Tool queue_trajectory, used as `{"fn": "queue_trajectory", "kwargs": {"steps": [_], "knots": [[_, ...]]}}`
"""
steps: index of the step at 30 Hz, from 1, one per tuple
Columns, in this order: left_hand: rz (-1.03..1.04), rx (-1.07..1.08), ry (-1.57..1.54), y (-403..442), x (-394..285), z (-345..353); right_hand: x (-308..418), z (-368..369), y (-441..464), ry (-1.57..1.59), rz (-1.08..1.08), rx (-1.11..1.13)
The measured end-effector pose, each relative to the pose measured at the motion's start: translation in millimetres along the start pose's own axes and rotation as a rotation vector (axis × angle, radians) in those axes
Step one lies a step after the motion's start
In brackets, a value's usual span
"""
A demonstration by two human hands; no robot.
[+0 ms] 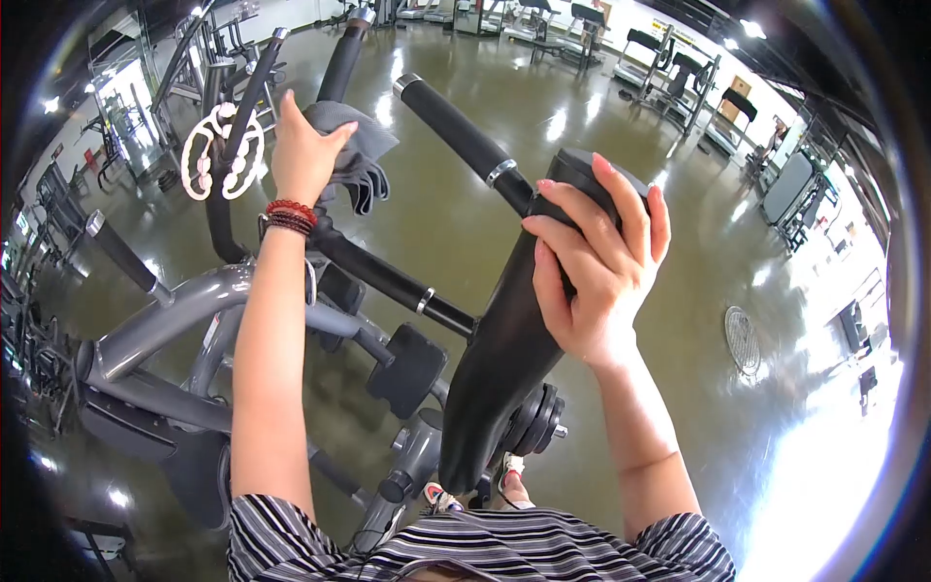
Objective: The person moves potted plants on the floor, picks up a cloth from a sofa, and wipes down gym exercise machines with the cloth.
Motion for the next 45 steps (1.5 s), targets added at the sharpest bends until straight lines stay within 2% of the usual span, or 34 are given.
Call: {"fn": "queue_trajectory", "kwargs": {"steps": [1, 4, 5, 8, 10, 11, 14, 15, 16, 18, 19, 21, 23, 26, 28, 30, 32, 33, 34, 38, 41, 44, 45], "knots": [[-0.152, 0.168, -0.050, -7, 5, 3, 0, 0, 0, -0.001, -0.001, -0.004], [-0.283, 0.357, 0.008, -23, 22, 10, 2, -1, 1, -0.017, -0.015, -0.010], [-0.265, 0.315, 0.036, -27, 26, 10, 2, -2, 1, -0.021, -0.026, -0.024], [-0.275, 0.372, -0.035, -41, 55, 27, 1, 0, -3, -0.018, -0.062, -0.054], [-0.331, 0.408, -0.110, -51, 57, 25, 4, -1, -3, -0.035, -0.089, -0.049], [-0.327, 0.343, -0.166, -55, 54, 19, 8, -2, -3, -0.059, -0.055, -0.029], [-0.377, 0.435, -0.233, -66, 48, 5, 17, -5, -2, -0.091, -0.047, -0.031], [-0.310, 0.374, -0.212, -68, 64, 9, 15, -6, -3, -0.099, -0.056, -0.036], [-0.235, 0.252, -0.274, -73, 73, 4, 6, -5, -3, -0.058, -0.043, -0.038], [-0.358, 0.207, -0.532, -94, 56, -26, 5, -7, -1, -0.043, -0.021, 0.018], [-0.441, 0.234, -0.601, -107, 45, -41, 5, -8, -4, 0.021, -0.081, -0.117], [-0.567, 0.041, -0.876, -134, 16, -72, 4, -10, -2, 0.053, -0.039, -0.077], [-0.562, -0.070, -1.076, -147, -28, -102, 2, -11, -2, 0.078, -0.021, -0.086], [-0.553, 0.113, -1.465, -164, -94, -110, 3, -10, -3, 0.077, -0.046, -0.116], [-0.314, 0.163, -1.407, -154, -161, -107, 3, -10, -4, 0.083, -0.064, -0.158], [-0.277, 0.382, -1.077, -172, -198, -83, 1, -11, -5, 0.113, -0.059, -0.189], [0.153, 0.185, -0.643, -185, -224, -69, -9, -15, -12, 0.193, -0.056, -0.226], [0.189, 0.182, -0.584, -189, -227, -67, -15, -17, -17, 0.263, -0.061, -0.244], [0.186, 0.193, -0.557, -191, -227, -65, -28, -17, -26, 0.417, 0.009, -0.279], [0.150, 0.169, -0.383, -203, -230, -66, -42, -14, -94, 0.637, 0.226, -0.106], [0.163, 0.081, -0.163, -232, -236, -73, -47, 2, -162, 0.779, 0.445, 0.125], [0.017, 0.119, -0.131, -272, -233, -76, -46, 31, -222, 1.102, 0.629, 0.363], [-0.100, 0.138, -0.150, -289, -226, -74, -45, 32, -231, 1.105, 0.658, 0.454]]}}
Point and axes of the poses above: each hand's wrist, its own y-axis towards the middle knuckle, its own z-axis out of the palm, x = y × z, the point moved 8 cm from there along y, towards the middle knuckle, and after that the axes turned 10 degrees about z, right-handed, at the moved point
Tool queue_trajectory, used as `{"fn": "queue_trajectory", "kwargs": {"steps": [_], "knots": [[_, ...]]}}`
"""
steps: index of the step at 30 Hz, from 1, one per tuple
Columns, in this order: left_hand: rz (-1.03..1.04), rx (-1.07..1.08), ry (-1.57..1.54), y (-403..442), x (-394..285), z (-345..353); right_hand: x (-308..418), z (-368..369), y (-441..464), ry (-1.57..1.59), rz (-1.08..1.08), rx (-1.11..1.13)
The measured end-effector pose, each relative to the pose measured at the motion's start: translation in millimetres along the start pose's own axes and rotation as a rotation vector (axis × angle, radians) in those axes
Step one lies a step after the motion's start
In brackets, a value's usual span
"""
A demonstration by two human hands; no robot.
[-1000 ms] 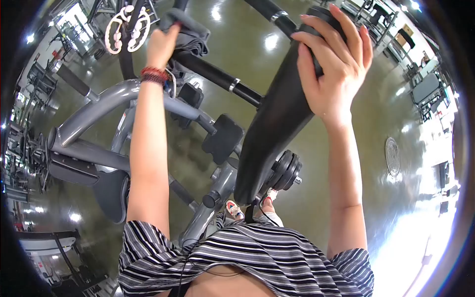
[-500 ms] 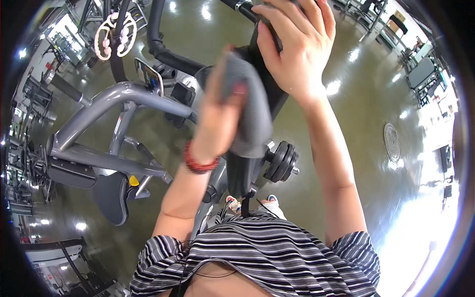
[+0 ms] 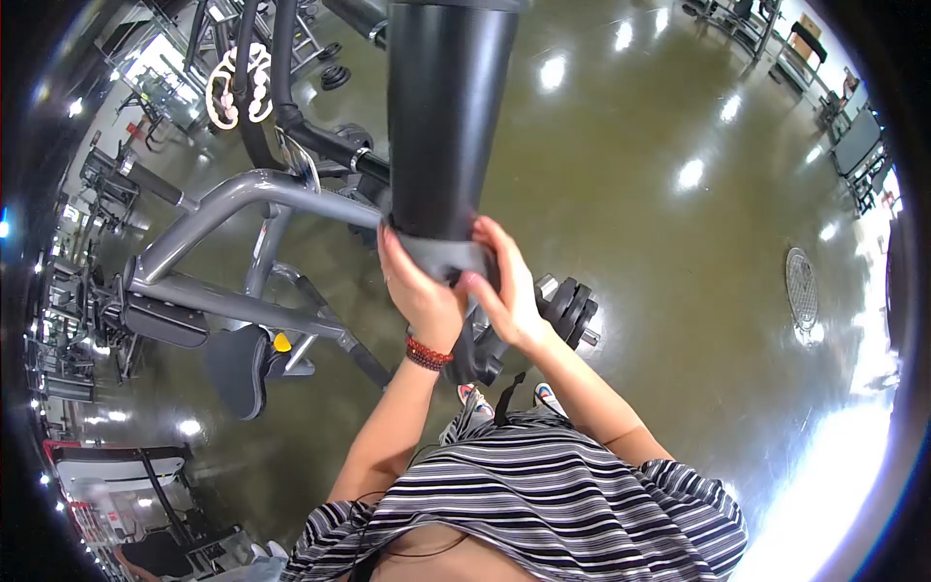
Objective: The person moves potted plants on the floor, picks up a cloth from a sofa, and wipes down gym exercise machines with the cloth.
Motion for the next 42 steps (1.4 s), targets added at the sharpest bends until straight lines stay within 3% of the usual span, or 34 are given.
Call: {"fn": "queue_trajectory", "kwargs": {"steps": [2, 5, 7, 11, 13, 15, 18, 19, 21, 26, 29, 30, 33, 34, 37, 42], "knots": [[-0.177, 0.050, 0.009, -28, 11, 4, -15, -2, -7, -0.082, 0.109, 0.057], [-0.129, 0.028, 0.074, -33, 2, 3, -16, -10, -4, -0.163, 0.092, 0.203], [0.035, -0.001, 0.159, -5, -22, 1, 3, -26, 9, -0.140, -0.049, 0.083], [0.286, -0.044, 0.160, 76, -55, -5, 25, -57, 54, -0.233, -0.070, 0.041], [0.364, -0.087, 0.163, 117, -74, -7, 48, -87, 83, -0.256, -0.246, -0.229], [0.366, -0.143, 0.205, 151, -91, -8, 82, -117, 95, -0.230, -0.337, -0.463], [0.373, -0.224, 0.469, 169, -126, -2, 106, -124, 92, -0.084, -0.381, -0.502], [0.251, -0.224, 0.452, 170, -126, -7, 121, -122, 79, -0.075, -0.477, -0.516], [0.231, -0.225, 0.405, 168, -124, -7, 126, -109, 64, -0.133, -0.525, -0.526], [0.343, -0.207, 0.508, 141, -110, 0, 88, -68, 85, 0.101, -0.276, -0.198], [0.345, -0.178, 0.568, 110, -86, 6, 81, -44, 99, 0.388, 0.026, -0.122], [0.348, -0.181, 0.555, 97, -75, 7, 84, -38, 102, 0.187, 0.020, 0.004], [0.345, -0.209, 0.484, 64, -59, 6, 81, -25, 98, 0.156, -0.065, -0.175], [0.333, -0.213, 0.468, 56, -55, 6, 72, -18, 95, 0.197, 0.043, -0.076], [0.327, -0.204, 0.468, 34, -41, 5, 61, -9, 73, 0.278, 0.004, -0.258], [0.199, -0.098, 0.403, -14, -6, 8, 6, 24, 43, 0.207, 0.077, -0.119]]}}
Point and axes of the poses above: each hand's wrist, its own y-axis towards the middle knuckle, its own z-axis out of the palm, x = y × z, the point moved 8 cm from there along y, towards the middle knuckle, and after that the axes turned 10 degrees about z, right-handed, at the moved point
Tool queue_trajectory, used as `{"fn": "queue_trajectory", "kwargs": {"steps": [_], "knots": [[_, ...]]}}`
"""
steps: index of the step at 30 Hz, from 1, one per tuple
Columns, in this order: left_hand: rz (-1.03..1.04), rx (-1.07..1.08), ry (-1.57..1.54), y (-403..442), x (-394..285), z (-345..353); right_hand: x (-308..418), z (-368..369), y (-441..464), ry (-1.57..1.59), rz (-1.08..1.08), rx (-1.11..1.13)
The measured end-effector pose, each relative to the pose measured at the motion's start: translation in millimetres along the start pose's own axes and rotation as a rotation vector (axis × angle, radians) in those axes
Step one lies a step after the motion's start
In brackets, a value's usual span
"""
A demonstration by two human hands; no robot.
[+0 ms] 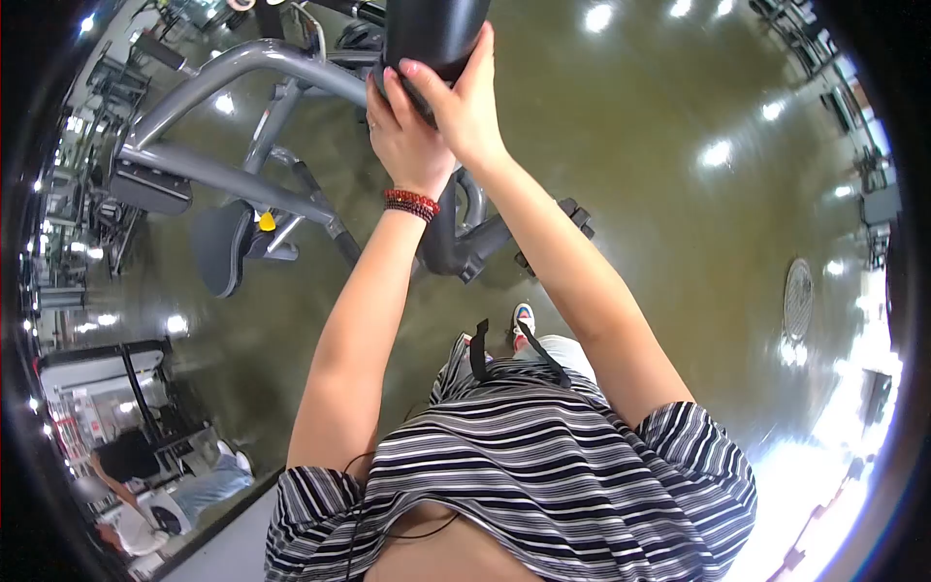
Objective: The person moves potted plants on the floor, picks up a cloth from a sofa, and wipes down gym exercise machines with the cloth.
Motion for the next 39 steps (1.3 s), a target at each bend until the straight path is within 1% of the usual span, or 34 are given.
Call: {"fn": "queue_trajectory", "kwargs": {"steps": [3, 4, 7, 8, 11, 13, 15, 16, 18, 24, 25, 26, 27, 30, 31, 32, 33, 35, 36, 37, 39], "knots": [[-0.077, 0.051, -0.067, -27, 6, 3, -22, 2, -20, -0.098, 0.048, 0.009], [-0.086, 0.055, -0.087, -34, 6, 2, -24, 0, -29, -0.171, 0.081, -0.028], [-0.107, 0.069, -0.139, -47, 7, 1, -48, -7, -45, -0.102, 0.075, -0.085], [-0.108, 0.070, -0.157, -49, 6, -1, -59, -9, -51, 0.014, 0.115, -0.096], [-0.136, 0.077, -0.208, -71, 12, 0, -72, -11, -71, 0.063, 0.082, -0.185], [-0.159, 0.078, -0.216, -92, 19, 5, -78, -5, -81, -0.012, 0.155, -0.173], [-0.187, 0.133, -0.245, -111, 19, 4, -87, 2, -91, -0.048, 0.256, -0.130], [-0.193, 0.151, -0.258, -118, 18, 2, -91, 2, -94, 0.019, 0.323, -0.130], [-0.232, 0.193, -0.299, -127, 20, 2, -99, 2, -97, 0.052, 0.339, -0.189], [-0.216, 0.161, -0.302, -131, 22, 3, -115, -4, -104, 0.081, 0.365, -0.254], [-0.237, 0.176, -0.314, -133, 23, 3, -116, -8, -108, 0.085, 0.374, -0.273], [-0.259, 0.190, -0.326, -136, 23, 2, -117, -16, -120, 0.194, 0.368, -0.357], [-0.282, 0.204, -0.336, -138, 23, 1, -126, -22, -128, 0.184, 0.374, -0.410], [-0.465, 0.323, -0.406, -150, 27, 0, -163, -16, -158, 0.126, 0.484, -0.426], [-0.524, 0.375, -0.424, -156, 29, 1, -156, -10, -167, 0.069, 0.491, -0.436], [-0.547, 0.384, -0.426, -161, 31, 2, -154, -7, -173, 0.104, 0.553, -0.435], [-0.590, 0.400, -0.443, -164, 31, 1, -157, -5, -177, 0.051, 0.588, -0.408], [-0.679, 0.437, -0.478, -171, 30, 1, -162, 2, -183, 0.092, 0.610, -0.368], [-0.732, 0.473, -0.497, -170, 27, -2, -163, 3, -185, 0.034, 0.602, -0.346], [-0.757, 0.465, -0.527, -182, 31, 5, -164, 4, -188, 0.001, 0.601, -0.352], [-0.737, 0.461, -0.618, -197, 34, 13, -173, 3, -193, 0.000, 0.607, -0.342]]}}
Point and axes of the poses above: each hand's wrist, its own y-axis towards the middle knuckle, its own z-axis out of the palm, x = y × z, the point moved 8 cm from there along y, towards the middle knuckle, and after that the axes turned 10 degrees about z, right-handed, at the moved point
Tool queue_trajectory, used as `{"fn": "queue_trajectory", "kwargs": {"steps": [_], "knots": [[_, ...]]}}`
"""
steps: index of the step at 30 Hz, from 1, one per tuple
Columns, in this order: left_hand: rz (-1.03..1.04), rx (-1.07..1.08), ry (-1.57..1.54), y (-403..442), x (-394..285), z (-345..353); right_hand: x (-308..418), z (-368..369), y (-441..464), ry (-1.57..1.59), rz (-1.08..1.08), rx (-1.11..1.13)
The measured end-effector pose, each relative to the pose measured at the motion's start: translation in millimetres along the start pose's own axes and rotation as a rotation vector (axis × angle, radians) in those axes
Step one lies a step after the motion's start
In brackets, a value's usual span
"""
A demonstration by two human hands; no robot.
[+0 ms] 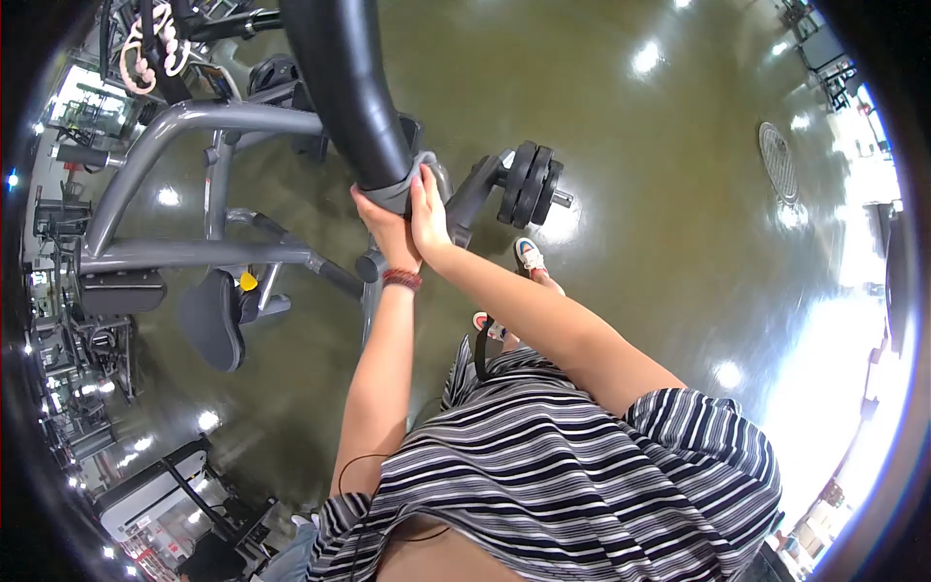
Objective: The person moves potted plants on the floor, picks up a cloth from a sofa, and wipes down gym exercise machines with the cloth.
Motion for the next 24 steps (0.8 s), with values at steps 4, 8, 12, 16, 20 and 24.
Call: {"fn": "queue_trajectory", "kwargs": {"steps": [4, 8, 12, 16, 20, 24], "knots": [[-0.053, 0.421, -0.275, -16, -11, -9, -29, 3, 12, 0.192, 0.073, 0.034], [-0.309, 0.579, 0.011, 3, -26, -46, -113, 9, 28, 0.180, 0.569, -0.023], [0.716, 0.117, 0.499, 78, -224, -64, -162, -6, 27, 0.008, 0.615, -0.050], [1.171, -0.094, 0.741, 123, -321, -44, -160, -4, 27, 0.016, 0.643, -0.056], [1.263, -0.131, 0.787, 177, -338, -28, -84, 15, 34, 0.172, 0.528, -0.029], [1.316, -0.387, 0.941, 185, -339, -19, 70, 33, 56, 0.118, 0.109, 0.192]]}}
Point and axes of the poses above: each hand's wrist, its own y-axis towards the middle knuckle, its own z-axis out of the palm, x = y × z, the point moved 8 cm from there along y, towards the middle knuckle, and after that the axes turned 10 degrees about z, right-handed, at the moved point
